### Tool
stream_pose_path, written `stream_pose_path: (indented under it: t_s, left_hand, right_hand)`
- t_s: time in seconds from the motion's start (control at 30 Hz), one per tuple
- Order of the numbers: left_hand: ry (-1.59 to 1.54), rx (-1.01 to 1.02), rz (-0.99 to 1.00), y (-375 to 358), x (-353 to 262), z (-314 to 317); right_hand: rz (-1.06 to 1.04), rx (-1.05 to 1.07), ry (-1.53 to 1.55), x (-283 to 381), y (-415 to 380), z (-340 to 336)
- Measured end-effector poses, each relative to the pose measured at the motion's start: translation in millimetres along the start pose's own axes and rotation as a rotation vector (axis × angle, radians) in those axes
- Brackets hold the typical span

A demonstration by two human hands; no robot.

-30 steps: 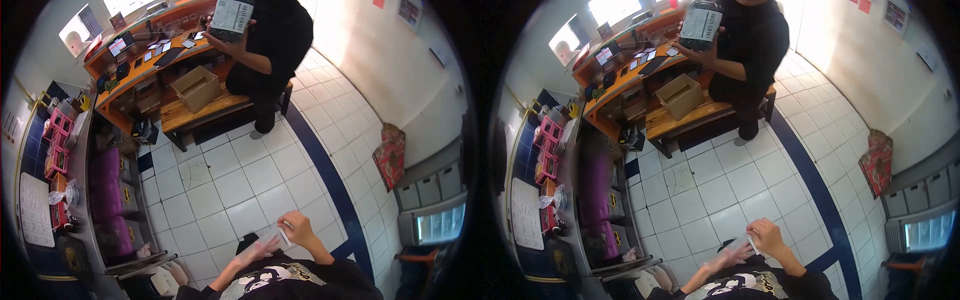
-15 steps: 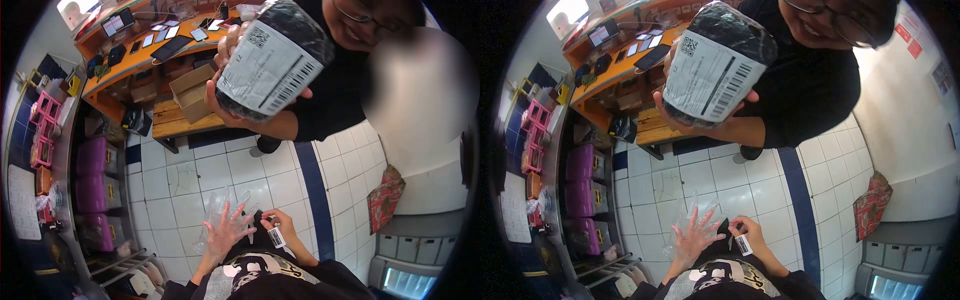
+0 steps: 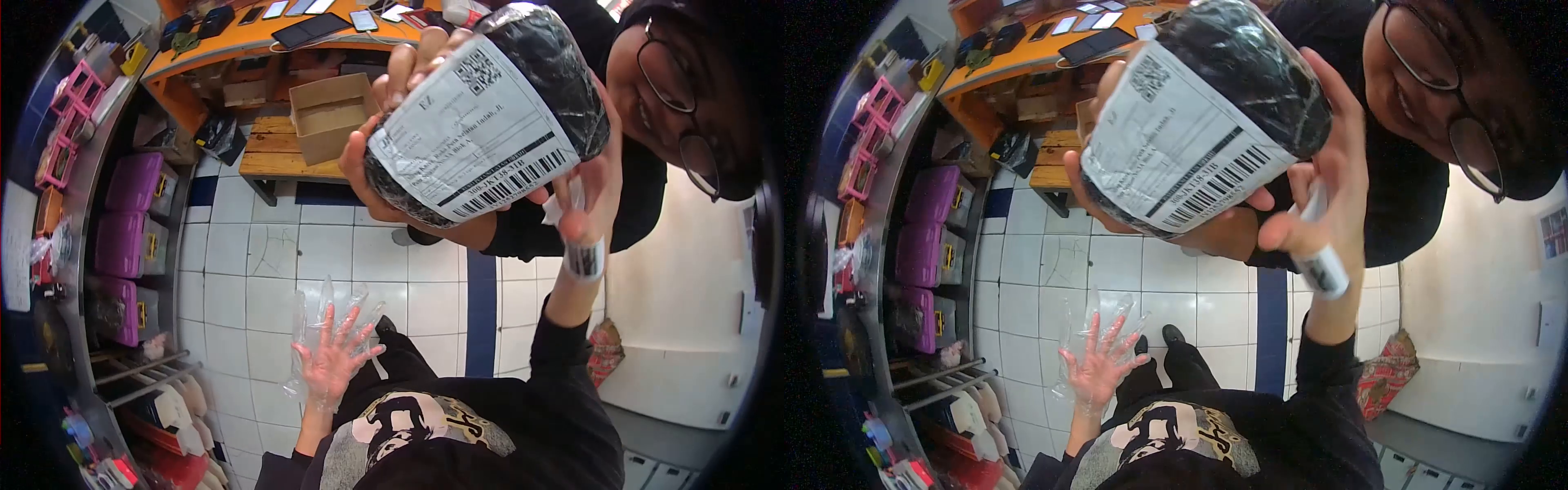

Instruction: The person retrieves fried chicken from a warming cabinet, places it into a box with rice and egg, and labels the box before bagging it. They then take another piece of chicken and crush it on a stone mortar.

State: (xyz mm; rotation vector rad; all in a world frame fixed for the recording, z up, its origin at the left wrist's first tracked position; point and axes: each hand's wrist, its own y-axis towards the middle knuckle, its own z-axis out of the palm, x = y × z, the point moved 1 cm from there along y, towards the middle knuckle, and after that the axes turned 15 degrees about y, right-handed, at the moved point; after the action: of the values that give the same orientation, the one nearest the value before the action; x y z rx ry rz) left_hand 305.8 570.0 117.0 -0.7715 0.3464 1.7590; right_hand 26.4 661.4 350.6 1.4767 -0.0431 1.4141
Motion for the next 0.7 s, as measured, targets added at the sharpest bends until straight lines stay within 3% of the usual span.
stream_pose_path:
  t_s: [0.13, 0.2, 0.27, 0.33, 0.47, 0.7]
  left_hand:
    - [-0.022, -0.01, 0.005, -5, 8, 6]
    - [-0.017, 0.006, 0.025, -8, 12, 6]
    - [-0.016, -0.012, 0.049, -9, 12, 9]
    - [-0.012, -0.024, 0.073, -9, 10, 10]
    - [0.017, -0.016, 0.135, -6, 0, 12]
    - [0.058, 0.012, 0.247, 7, -15, 21]
  right_hand:
    - [0.176, 0.155, -0.022, 7, 22, 7]
    - [0.335, 0.035, -0.283, 15, 17, 18]
    - [0.311, 0.034, -0.306, 11, 11, 16]
    - [0.103, -0.022, -0.182, 8, 5, 13]
    - [0.013, -0.142, -0.102, 15, -15, 11]
    - [0.036, -0.394, 0.283, 37, -46, 7]
